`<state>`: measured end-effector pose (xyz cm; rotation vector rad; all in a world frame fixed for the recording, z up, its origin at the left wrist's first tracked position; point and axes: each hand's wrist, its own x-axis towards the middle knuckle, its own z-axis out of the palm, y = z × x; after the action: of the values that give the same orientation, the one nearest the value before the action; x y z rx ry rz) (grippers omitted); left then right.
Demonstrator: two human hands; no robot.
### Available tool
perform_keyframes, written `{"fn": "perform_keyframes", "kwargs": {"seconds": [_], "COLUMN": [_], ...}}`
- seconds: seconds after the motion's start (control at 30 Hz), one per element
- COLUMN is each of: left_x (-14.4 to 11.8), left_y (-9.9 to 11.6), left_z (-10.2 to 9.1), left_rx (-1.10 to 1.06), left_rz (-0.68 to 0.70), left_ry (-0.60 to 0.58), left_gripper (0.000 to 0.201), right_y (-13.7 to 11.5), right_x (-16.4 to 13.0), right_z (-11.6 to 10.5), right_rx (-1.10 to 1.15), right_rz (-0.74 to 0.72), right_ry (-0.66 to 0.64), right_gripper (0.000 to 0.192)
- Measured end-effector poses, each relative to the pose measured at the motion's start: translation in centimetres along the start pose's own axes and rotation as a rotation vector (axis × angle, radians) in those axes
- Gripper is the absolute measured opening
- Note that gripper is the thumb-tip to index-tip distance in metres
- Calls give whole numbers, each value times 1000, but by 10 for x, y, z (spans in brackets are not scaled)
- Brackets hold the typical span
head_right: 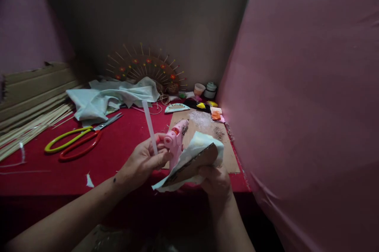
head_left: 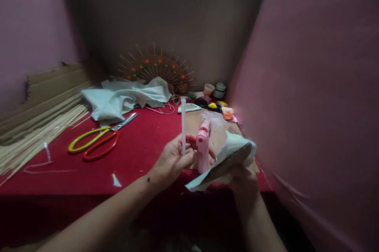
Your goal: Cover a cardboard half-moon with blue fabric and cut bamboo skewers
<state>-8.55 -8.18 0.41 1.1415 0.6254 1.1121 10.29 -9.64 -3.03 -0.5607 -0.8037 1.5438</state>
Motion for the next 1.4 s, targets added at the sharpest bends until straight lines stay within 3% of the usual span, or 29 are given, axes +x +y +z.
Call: {"fn": "perform_keyframes", "kwargs": {"seconds": [0.17, 0.33, 0.67, 0.83, 1.1, 1.23, 1.4], "left_x": [2, 7, 7, 7, 7, 4, 5], "left_y": [-3, 1, -3, -11, -19, -16, -13], "left_z": [5, 12, 25, 28, 34, 31, 26], "left_rx": [-31, 16, 9, 97, 15, -2, -144], "left_rz": [-52, -85, -26, 23, 13, -10, -23], "left_ry": [-4, 87, 180, 209, 280, 248, 192], "left_gripper": [31, 29, 37, 36, 44, 42, 40], "right_y": [-5, -9, 0, 9, 10, 3, -5], "right_x": [0, 4, 5, 1, -3, -4, -6], "right_z": [4, -2, -3, -6, -2, -7, -9], "right_rx": [0, 61, 172, 221, 185, 87, 5], "right_rz": [12, -17, -119, -143, -87, -56, 56], "right_ry": [-9, 1, 98, 164, 115, 85, -78], "right_gripper": [30, 26, 18, 27, 27, 20, 18]}}
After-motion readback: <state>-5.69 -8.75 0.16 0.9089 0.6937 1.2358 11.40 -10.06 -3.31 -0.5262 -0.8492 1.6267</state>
